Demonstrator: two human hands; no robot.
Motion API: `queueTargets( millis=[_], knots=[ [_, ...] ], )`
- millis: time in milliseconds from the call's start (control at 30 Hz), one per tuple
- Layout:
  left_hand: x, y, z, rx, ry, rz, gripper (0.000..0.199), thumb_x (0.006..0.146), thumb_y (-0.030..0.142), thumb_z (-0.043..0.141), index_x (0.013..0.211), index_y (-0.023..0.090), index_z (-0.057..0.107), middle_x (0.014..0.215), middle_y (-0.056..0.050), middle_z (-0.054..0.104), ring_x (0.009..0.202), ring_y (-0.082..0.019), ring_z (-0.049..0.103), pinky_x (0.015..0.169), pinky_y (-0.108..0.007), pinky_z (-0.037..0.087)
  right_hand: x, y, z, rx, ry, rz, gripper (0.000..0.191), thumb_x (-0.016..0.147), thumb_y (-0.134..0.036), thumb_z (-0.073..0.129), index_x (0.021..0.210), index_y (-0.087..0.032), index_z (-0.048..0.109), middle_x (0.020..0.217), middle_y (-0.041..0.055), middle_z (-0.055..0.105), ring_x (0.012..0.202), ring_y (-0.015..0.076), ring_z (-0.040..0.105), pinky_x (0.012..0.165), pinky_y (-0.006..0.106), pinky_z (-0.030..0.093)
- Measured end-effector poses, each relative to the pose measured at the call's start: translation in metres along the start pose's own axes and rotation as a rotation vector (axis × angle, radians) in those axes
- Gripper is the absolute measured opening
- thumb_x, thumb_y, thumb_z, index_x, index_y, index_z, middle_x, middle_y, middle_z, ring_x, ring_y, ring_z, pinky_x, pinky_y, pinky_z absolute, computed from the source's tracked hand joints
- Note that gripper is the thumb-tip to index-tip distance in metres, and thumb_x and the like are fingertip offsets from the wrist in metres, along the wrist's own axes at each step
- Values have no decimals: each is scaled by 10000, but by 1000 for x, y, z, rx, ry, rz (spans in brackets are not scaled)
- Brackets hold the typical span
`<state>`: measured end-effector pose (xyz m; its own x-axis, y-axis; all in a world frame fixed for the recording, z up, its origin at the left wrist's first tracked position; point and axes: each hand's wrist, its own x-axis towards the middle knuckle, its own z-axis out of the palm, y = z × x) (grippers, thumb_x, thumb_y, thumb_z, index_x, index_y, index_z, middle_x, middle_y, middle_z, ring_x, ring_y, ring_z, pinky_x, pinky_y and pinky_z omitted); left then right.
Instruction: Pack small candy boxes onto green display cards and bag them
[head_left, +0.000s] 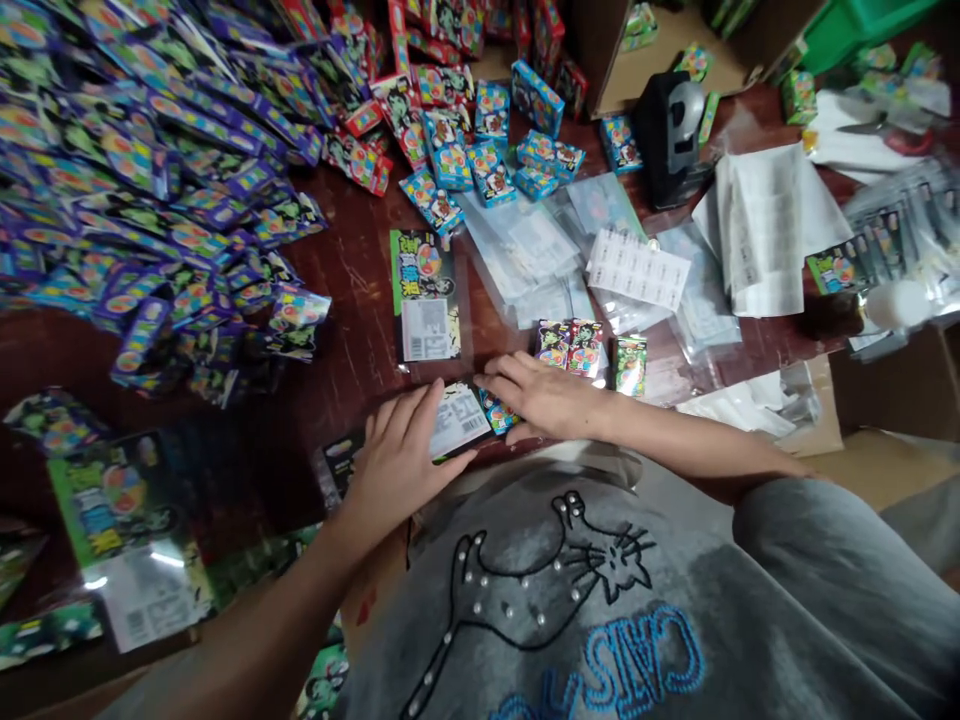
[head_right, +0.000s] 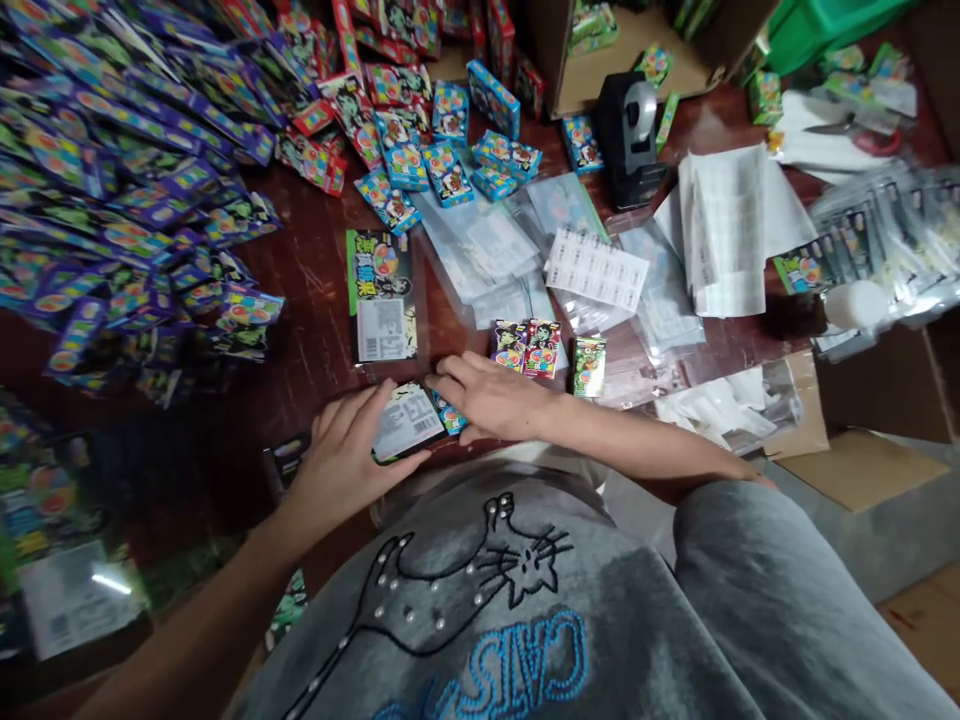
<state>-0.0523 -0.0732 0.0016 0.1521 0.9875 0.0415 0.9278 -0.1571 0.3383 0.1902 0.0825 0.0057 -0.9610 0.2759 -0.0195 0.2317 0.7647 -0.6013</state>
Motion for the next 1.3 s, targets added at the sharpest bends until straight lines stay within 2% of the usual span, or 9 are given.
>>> queueTargets(
  millis=[133,267,500,667,900,1033,1167,1233,1300],
  knots=[
    [5,-1,3,-55,27,-18,938,943,529,750,1705,233,290,1516,-192,626,1352,-397,615,1159,-558,491,-17,-13,4,17,170,29,968,949,-305,834,1722,-136,276,1591,238,487,1470,376,501,1204,571,529],
    [12,4,4,-38,83,-49,889,948,485,757,1686,230,332,1502,-193,633,1332,-394,621,1153,-552,504,-34,-26,20,-21,344,188,938,1041,-368,708,1765,-141,156,1435,233,568,1377,399,559,1133,626,565],
    [25,9,-1,-8,26,188,806,988,420,714,1683,243,345,1495,-184,645,1350,-378,625,1144,-516,472,-41,-12,26,14,249,20,892,1039,-340,724,1757,-160,227,1433,207,588,1424,361,550,1194,577,548],
    [28,10,3,-45,16,157,819,989,494,703,1684,242,350,1502,-177,654,1348,-372,637,1140,-502,467,-52,-3,23,74,332,15,981,1044,-532,681,1773,-183,126,1660,267,418,1570,371,464,1243,552,525],
    [34,18,-3,-13,50,114,834,974,516,722,1683,273,358,1510,-170,667,1362,-375,651,1133,-513,471,-66,-9,32,-29,556,-16,1025,1066,-491,665,1786,-269,-30,1462,207,572,1405,349,594,1125,567,599],
    [36,17,-6,2,58,164,879,968,462,735,1714,276,309,1511,-174,666,1355,-382,655,1148,-531,466,-64,-8,31,-29,499,-20,987,1081,-468,647,1789,-275,-13,1445,193,593,1379,338,612,1116,566,594],
    [35,13,-5,-1,25,247,902,963,434,748,1724,280,289,1497,-182,662,1340,-386,655,1150,-533,478,-58,2,25,18,395,-117,909,1095,-499,610,1786,-271,66,1635,223,483,1525,321,523,1211,539,542],
    [35,12,-6,-22,46,233,916,965,440,754,1728,285,271,1494,-181,655,1353,-381,648,1159,-529,486,-57,7,22,36,447,-117,994,1056,-564,652,1784,-244,56,1720,255,378,1620,335,421,1263,552,493],
    [35,13,-8,-43,47,198,926,966,445,756,1732,299,255,1523,-173,637,1385,-377,632,1188,-534,475,-57,9,19,46,528,-81,1106,985,-632,724,1775,-195,85,1697,272,414,1647,359,380,1307,599,425]
  ],
)
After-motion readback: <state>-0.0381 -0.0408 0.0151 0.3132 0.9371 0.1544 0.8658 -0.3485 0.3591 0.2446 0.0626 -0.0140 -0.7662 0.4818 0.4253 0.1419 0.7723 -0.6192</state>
